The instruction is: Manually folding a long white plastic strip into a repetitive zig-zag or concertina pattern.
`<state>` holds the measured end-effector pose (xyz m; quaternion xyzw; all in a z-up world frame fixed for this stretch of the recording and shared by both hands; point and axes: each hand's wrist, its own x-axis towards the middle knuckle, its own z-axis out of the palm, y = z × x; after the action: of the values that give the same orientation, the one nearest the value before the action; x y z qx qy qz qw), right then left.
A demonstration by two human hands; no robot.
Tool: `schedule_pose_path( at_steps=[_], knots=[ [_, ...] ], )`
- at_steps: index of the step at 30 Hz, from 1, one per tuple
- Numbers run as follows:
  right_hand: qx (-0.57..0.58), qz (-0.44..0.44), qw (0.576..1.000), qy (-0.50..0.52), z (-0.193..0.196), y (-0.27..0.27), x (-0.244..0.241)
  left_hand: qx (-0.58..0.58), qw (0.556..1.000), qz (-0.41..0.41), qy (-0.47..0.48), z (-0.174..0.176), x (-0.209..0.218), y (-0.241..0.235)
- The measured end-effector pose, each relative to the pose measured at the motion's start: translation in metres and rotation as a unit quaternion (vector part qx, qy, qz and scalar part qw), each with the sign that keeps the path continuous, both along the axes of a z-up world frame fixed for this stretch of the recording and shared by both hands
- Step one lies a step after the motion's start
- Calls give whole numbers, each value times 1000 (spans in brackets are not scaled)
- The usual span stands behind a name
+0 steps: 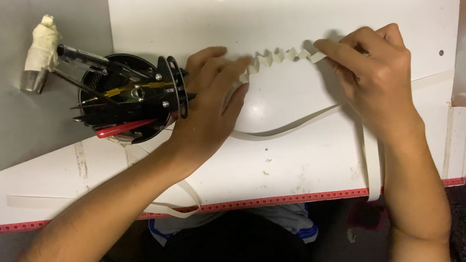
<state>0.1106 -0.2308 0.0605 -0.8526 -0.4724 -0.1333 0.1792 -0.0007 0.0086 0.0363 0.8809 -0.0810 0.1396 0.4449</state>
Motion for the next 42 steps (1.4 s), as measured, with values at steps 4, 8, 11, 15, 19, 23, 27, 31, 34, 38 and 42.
schedule_pose_path(
  at_steps=[4,8,11,15,19,23,27,31,34,38,42],
  knots=[
    [-16,-17,999,24,5,-9,6,7,1000,6,-29,0,0,1],
    [-27,-45,998,29,6,-26,18,0,1000,0,-9,1,-1,1],
    [-12,-60,998,34,9,-37,23,3,1000,-2,-13,4,-1,1],
    [-12,-86,995,53,11,-46,26,12,999,1,-40,8,-1,0],
    [-15,-96,995,15,0,-62,40,15,998,-2,-61,4,-1,0],
    [-4,-67,998,6,6,-61,38,0,998,-7,-55,-6,-2,-2],
    [35,-69,997,3,10,-65,38,-17,995,-43,-88,-18,-2,0],
    [58,-47,997,12,5,-66,39,16,986,-24,-164,-6,-3,-5],
    [54,-27,998,7,5,-57,34,10,992,-12,-123,0,-5,-6],
    [62,11,996,70,3,-40,25,6,997,-36,-66,-2,-7,-4],
    [26,63,992,107,9,-16,11,61,993,-70,-69,-15,0,-5]
  ],
)
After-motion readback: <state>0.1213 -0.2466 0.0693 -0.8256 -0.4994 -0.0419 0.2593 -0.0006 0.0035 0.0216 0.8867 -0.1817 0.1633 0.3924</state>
